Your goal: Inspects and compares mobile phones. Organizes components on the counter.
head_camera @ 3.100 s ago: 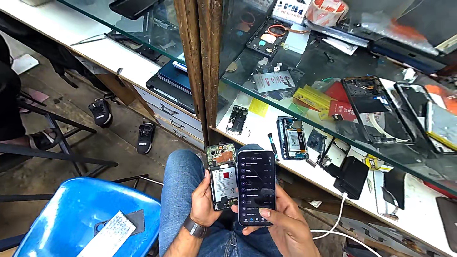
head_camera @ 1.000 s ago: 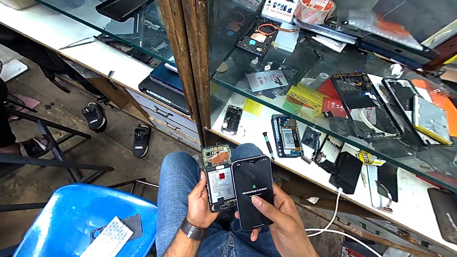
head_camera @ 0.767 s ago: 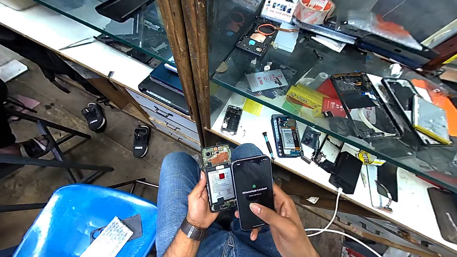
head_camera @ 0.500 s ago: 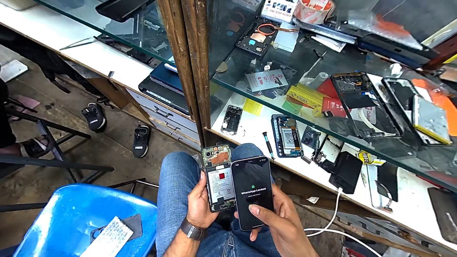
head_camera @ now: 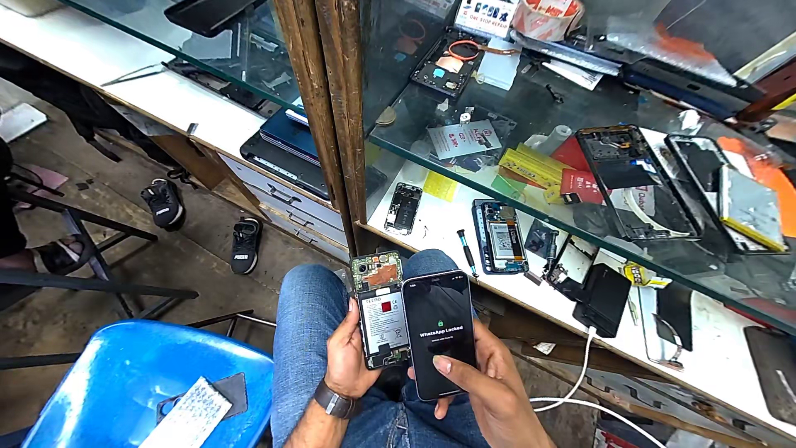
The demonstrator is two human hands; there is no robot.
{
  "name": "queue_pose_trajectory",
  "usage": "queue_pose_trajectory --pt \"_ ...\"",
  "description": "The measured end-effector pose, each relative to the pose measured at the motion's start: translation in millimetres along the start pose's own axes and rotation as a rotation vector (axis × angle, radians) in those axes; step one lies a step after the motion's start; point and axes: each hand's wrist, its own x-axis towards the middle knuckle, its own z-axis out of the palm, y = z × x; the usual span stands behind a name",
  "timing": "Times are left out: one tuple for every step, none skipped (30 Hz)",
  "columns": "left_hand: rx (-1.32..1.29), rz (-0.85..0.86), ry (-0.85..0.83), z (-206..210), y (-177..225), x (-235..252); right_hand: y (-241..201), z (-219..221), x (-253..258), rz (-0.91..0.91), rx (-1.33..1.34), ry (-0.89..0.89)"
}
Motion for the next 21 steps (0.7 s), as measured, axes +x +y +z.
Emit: queue_pose_trajectory --pt "0.001 -0.001 -0.001 0.0 0.0 0.0 -0.1 0.1 0.0 -0.002 0.001 0.0" --pt "0.002 0.0 0.001 0.4 0.2 -0.2 -0.1 0.2 0.0 -0.004 0.001 0.001" --pt "0.004 -0.001 0.001 0.6 0.3 -0.4 -0.1 0.2 0.0 -0.004 -0.003 0.002" --pt "0.008 -0.001 0.002 0.7 0.4 -0.7 -0.4 0.1 -0.2 -0.002 -0.012 0.001" --pt "0.011 -0.001 0.003 0.9 0.4 -0.9 -0.5 0.1 -0.2 0.001 -0.015 0.005" --pt "0.01 0.001 0.002 0.8 0.3 -0.8 -0.6 0.3 -0.2 0.002 -0.013 0.008" --pt "0.011 0.003 0.001 0.6 0.1 -0.7 -0.8 0.6 -0.3 0.003 -0.012 0.011" --pt "0.01 0.004 0.001 0.4 -0.1 -0.7 -1.0 0.7 -0.3 0.004 -0.012 0.011" --pt "0.008 0.004 0.0 0.3 -0.2 -0.6 -1.2 0.7 -0.4 0.007 -0.009 0.013" --pt "0.005 0.002 -0.002 0.2 -0.1 -0.6 -1.3 0.9 -0.4 0.011 -0.007 0.015" --pt "0.004 0.0 -0.003 0.3 0.0 -0.5 -1.4 1.2 -0.3 0.016 -0.003 0.018" --pt "0.005 0.0 -0.005 0.2 0.1 -0.4 -1.8 1.7 0.0 0.019 0.001 0.023" --pt "0.007 -0.001 -0.006 -0.1 0.1 -0.4 -2.4 2.4 0.3 0.024 0.005 0.029" --pt "0.008 -0.001 -0.004 -0.1 0.1 -0.5 -3.1 3.4 0.6 0.034 0.01 0.04" --pt "0.005 -0.002 -0.002 0.1 0.1 -0.6 -3.7 4.5 0.8 0.042 0.015 0.051" --pt "0.004 -0.004 0.001 0.4 0.1 -0.7 -4.2 5.6 1.0 0.048 0.022 0.063" --pt "0.002 -0.005 0.001 0.5 0.2 -0.7 -4.4 6.5 1.0 0.052 0.026 0.072" --pt "0.002 -0.007 -0.003 0.4 0.2 -0.7 -4.2 6.6 0.9 0.051 0.027 0.07" --pt "-0.001 -0.007 -0.006 0.4 0.2 -0.5 -3.6 6.1 0.8 0.045 0.028 0.06" --pt "-0.004 -0.008 -0.01 0.4 0.2 -0.4 -2.8 5.2 0.7 0.035 0.022 0.045" --pt "-0.005 -0.009 -0.011 0.3 0.2 -0.2 -1.9 4.4 0.6 0.023 0.011 0.034"
